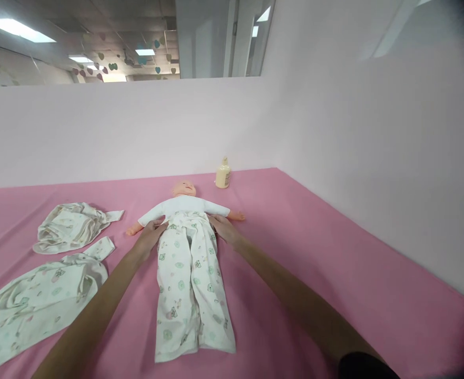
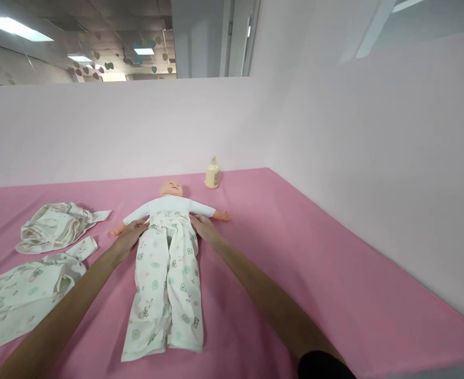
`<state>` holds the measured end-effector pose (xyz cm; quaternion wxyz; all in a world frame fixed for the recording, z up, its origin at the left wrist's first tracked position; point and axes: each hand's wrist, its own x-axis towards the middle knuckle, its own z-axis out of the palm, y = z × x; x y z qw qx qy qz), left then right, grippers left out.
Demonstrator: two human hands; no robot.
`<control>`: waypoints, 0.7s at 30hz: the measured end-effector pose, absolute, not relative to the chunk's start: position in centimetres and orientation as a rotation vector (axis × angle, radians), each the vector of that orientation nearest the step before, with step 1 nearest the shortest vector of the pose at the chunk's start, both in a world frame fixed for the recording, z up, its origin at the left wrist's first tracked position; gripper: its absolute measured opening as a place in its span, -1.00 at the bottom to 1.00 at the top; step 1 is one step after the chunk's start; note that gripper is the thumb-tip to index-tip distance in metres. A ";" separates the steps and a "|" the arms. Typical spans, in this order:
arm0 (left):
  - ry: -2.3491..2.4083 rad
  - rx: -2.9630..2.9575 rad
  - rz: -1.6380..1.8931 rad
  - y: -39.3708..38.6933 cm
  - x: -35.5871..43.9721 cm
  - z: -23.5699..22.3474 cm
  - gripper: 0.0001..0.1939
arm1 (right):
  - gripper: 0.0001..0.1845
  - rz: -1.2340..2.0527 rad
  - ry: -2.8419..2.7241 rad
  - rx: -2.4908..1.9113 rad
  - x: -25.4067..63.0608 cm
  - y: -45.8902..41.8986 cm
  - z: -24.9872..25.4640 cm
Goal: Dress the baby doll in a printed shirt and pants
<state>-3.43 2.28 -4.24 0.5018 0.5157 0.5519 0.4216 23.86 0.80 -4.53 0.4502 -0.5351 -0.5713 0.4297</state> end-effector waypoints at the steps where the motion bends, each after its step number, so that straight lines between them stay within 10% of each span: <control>1: 1.357 1.280 0.987 1.9 -3.8 -4.2 -0.39 | -0.57 1.095 -1.394 -1.335 24.2 0.4 -4.6; 15: 1.328 1.645 0.785 -1.2 -4.9 -2.3 -0.76 | -0.75 1.088 -1.534 -1.172 25.6 1.0 -5.6; 21: 1.269 1.743 0.666 -3.6 -5.3 -1.9 -0.54 | -0.83 1.056 -1.617 -1.160 25.6 1.3 -5.6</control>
